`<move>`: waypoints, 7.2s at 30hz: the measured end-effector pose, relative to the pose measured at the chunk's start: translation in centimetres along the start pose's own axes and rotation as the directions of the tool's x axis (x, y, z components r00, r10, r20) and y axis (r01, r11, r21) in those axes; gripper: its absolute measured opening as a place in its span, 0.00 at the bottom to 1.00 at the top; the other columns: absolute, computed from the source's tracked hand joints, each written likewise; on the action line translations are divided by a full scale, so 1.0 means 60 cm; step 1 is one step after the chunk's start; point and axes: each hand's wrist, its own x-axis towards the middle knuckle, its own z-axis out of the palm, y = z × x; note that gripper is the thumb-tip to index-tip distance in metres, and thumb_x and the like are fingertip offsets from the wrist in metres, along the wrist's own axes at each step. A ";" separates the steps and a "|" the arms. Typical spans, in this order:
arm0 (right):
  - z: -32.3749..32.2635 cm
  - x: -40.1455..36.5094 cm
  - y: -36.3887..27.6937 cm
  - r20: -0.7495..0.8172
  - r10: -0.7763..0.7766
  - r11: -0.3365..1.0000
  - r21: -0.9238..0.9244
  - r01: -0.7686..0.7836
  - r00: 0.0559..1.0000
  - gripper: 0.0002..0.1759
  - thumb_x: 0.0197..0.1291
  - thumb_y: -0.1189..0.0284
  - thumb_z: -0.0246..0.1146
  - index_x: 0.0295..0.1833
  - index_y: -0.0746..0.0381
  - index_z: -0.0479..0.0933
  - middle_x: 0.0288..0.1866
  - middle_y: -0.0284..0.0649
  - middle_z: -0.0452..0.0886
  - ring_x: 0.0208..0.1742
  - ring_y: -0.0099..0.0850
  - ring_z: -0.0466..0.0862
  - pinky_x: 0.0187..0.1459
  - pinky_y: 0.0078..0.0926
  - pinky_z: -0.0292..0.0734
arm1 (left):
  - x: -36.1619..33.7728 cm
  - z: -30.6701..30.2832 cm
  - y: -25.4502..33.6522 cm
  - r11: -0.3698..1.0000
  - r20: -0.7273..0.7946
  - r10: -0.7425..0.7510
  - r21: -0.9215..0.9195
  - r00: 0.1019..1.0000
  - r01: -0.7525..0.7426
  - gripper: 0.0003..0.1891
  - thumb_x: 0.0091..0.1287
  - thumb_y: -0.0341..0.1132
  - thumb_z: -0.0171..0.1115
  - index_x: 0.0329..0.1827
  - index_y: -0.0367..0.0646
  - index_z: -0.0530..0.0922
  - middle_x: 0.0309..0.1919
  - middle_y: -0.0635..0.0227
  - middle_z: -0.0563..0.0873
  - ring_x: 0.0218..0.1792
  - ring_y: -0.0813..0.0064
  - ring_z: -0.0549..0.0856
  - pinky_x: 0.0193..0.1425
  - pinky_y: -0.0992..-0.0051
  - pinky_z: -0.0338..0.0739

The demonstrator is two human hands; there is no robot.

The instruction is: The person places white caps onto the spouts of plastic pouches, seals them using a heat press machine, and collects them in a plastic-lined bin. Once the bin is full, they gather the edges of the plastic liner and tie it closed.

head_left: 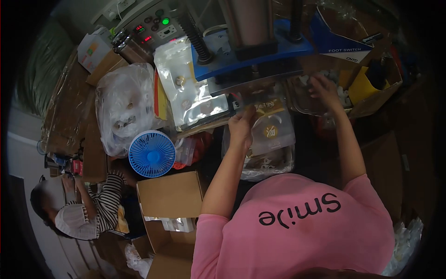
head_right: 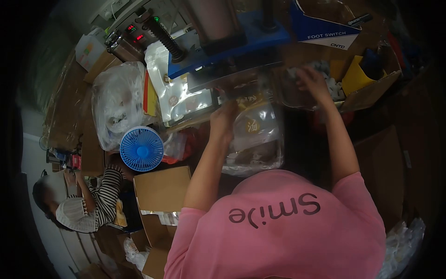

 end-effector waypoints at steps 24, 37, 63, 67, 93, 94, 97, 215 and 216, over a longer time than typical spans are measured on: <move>0.073 -0.074 -0.099 0.161 -0.274 0.912 -0.268 0.310 0.948 0.10 0.53 0.73 0.67 0.42 0.62 0.80 0.34 0.33 0.78 0.38 0.23 0.76 0.40 0.22 0.71 | -0.122 -0.071 0.079 0.709 0.148 0.321 0.618 0.935 -0.341 0.04 0.57 0.25 0.66 0.34 0.35 0.84 0.28 0.68 0.86 0.33 0.84 0.82 0.39 0.83 0.74; 0.141 -0.097 -0.097 0.517 -0.165 0.981 -0.005 0.196 0.840 0.16 0.53 0.73 0.67 0.49 0.62 0.79 0.44 0.34 0.79 0.47 0.24 0.77 0.49 0.21 0.72 | -0.102 -0.038 0.010 0.818 0.178 0.080 0.551 0.981 -0.167 0.11 0.63 0.36 0.65 0.37 0.34 0.84 0.25 0.73 0.83 0.26 0.88 0.75 0.33 0.83 0.70; 0.004 0.016 0.014 0.018 -0.392 0.495 -0.839 0.227 0.920 0.19 0.58 0.68 0.62 0.53 0.64 0.73 0.49 0.53 0.78 0.48 0.51 0.78 0.49 0.41 0.73 | -0.014 -0.161 0.089 -0.338 0.465 0.559 0.884 0.686 -0.324 0.31 0.55 0.43 0.69 0.63 0.50 0.72 0.69 0.63 0.66 0.72 0.60 0.60 0.72 0.50 0.46; -0.007 0.005 0.022 0.016 -0.455 0.623 -0.709 0.331 0.890 0.11 0.61 0.70 0.59 0.45 0.66 0.75 0.43 0.49 0.79 0.45 0.46 0.80 0.45 0.37 0.73 | -0.018 -0.200 0.113 -0.253 0.466 0.619 0.880 0.633 -0.401 0.18 0.57 0.35 0.67 0.52 0.49 0.79 0.55 0.67 0.79 0.61 0.62 0.73 0.71 0.55 0.52; 0.172 -0.108 -0.083 0.400 -0.243 0.947 -0.100 0.306 0.883 0.13 0.66 0.70 0.55 0.49 0.65 0.78 0.43 0.41 0.83 0.46 0.27 0.82 0.46 0.23 0.73 | -0.095 -0.042 0.010 0.873 0.167 0.034 0.475 0.985 -0.110 0.12 0.64 0.34 0.64 0.43 0.32 0.83 0.31 0.70 0.85 0.31 0.85 0.79 0.36 0.84 0.72; 0.164 -0.100 -0.082 0.301 -0.267 0.953 -0.056 0.296 0.916 0.14 0.66 0.69 0.55 0.50 0.66 0.78 0.45 0.41 0.84 0.47 0.27 0.81 0.48 0.21 0.72 | -0.085 -0.031 0.013 0.875 0.171 0.037 0.470 0.985 -0.114 0.12 0.64 0.34 0.64 0.43 0.32 0.83 0.31 0.70 0.85 0.31 0.85 0.79 0.36 0.84 0.72; 0.102 -0.065 -0.070 0.191 -0.320 0.866 -0.338 0.369 0.928 0.17 0.66 0.67 0.56 0.56 0.66 0.75 0.51 0.43 0.81 0.50 0.31 0.81 0.51 0.23 0.72 | -0.050 -0.006 0.020 0.893 0.017 0.086 0.442 0.996 -0.085 0.12 0.63 0.34 0.65 0.39 0.31 0.83 0.31 0.69 0.85 0.30 0.85 0.80 0.35 0.83 0.74; 0.201 -0.135 0.054 0.565 0.043 0.541 -0.707 0.456 0.824 0.23 0.52 0.66 0.63 0.55 0.60 0.74 0.47 0.48 0.79 0.50 0.49 0.79 0.49 0.43 0.75 | -0.165 -0.211 -0.034 0.950 0.093 -0.078 0.308 0.993 0.046 0.11 0.66 0.33 0.60 0.48 0.38 0.80 0.53 0.62 0.81 0.53 0.72 0.80 0.57 0.73 0.73; 0.194 -0.135 0.033 0.633 0.031 0.582 -0.640 0.501 0.773 0.23 0.52 0.65 0.63 0.55 0.60 0.74 0.47 0.48 0.79 0.50 0.47 0.79 0.49 0.41 0.75 | -0.163 -0.189 -0.023 0.868 0.133 -0.011 0.494 0.991 -0.057 0.09 0.66 0.32 0.61 0.44 0.39 0.82 0.54 0.62 0.81 0.53 0.73 0.80 0.56 0.75 0.73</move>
